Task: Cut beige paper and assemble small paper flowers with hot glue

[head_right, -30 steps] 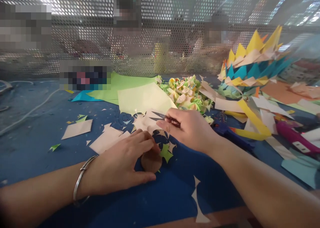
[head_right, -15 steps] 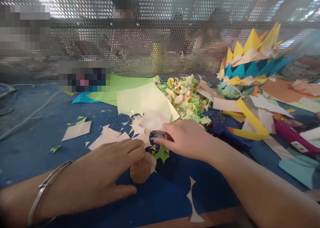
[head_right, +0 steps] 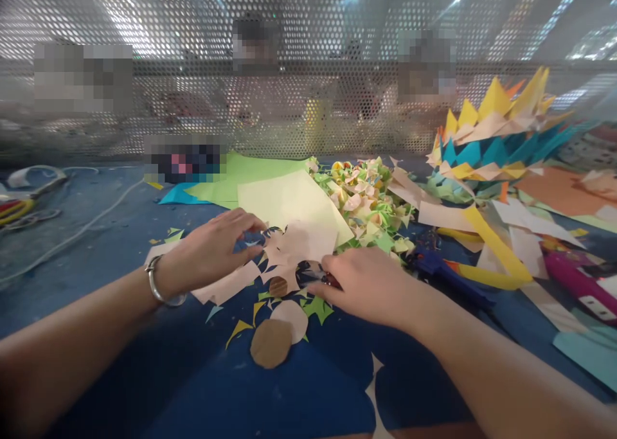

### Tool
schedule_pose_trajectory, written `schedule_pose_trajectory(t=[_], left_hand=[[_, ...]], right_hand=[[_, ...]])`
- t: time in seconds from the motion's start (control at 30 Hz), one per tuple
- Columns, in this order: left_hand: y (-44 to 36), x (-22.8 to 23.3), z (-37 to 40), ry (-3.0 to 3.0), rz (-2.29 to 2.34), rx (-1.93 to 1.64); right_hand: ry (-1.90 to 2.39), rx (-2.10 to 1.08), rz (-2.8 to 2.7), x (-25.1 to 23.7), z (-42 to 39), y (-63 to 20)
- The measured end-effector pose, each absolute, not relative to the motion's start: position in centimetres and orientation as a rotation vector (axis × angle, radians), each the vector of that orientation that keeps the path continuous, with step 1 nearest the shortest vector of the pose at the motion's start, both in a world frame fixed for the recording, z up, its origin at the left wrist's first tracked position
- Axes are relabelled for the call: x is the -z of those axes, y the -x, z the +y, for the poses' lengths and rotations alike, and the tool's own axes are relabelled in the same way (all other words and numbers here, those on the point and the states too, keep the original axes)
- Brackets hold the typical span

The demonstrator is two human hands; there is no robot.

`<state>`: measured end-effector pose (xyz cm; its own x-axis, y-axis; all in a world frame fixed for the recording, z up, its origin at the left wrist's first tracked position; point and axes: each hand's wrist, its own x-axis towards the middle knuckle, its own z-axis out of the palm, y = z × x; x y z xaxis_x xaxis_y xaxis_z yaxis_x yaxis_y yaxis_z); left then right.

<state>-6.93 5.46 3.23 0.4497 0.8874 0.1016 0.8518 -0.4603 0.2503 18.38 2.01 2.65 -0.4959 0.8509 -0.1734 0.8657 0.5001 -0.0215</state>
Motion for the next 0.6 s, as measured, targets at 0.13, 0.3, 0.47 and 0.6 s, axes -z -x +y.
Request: schedule_pose_trajectory(t=[0.13,0.3,0.47,0.6], left_hand=[[8.8,-1.8,8.3,-2.464,1.711,-0.558],[10.0,0.4,10.7,-2.32,1.99,-0.474],[9.1,1.3,11.0,-2.257,2.104,-0.465],[8.4,0.7,9.7,-2.377,1.973,-0.54]], right_hand=[[-1.478,0.139,2.622,-2.5,1.9,-18.3],[-1.48,0.137,2.649,-2.1,1.8,-18.5],[-1.486,0.139,2.664,-2.1,1.7,-18.4],[-1.484,0.122,2.637,-2.3,1.7,-18.3]])
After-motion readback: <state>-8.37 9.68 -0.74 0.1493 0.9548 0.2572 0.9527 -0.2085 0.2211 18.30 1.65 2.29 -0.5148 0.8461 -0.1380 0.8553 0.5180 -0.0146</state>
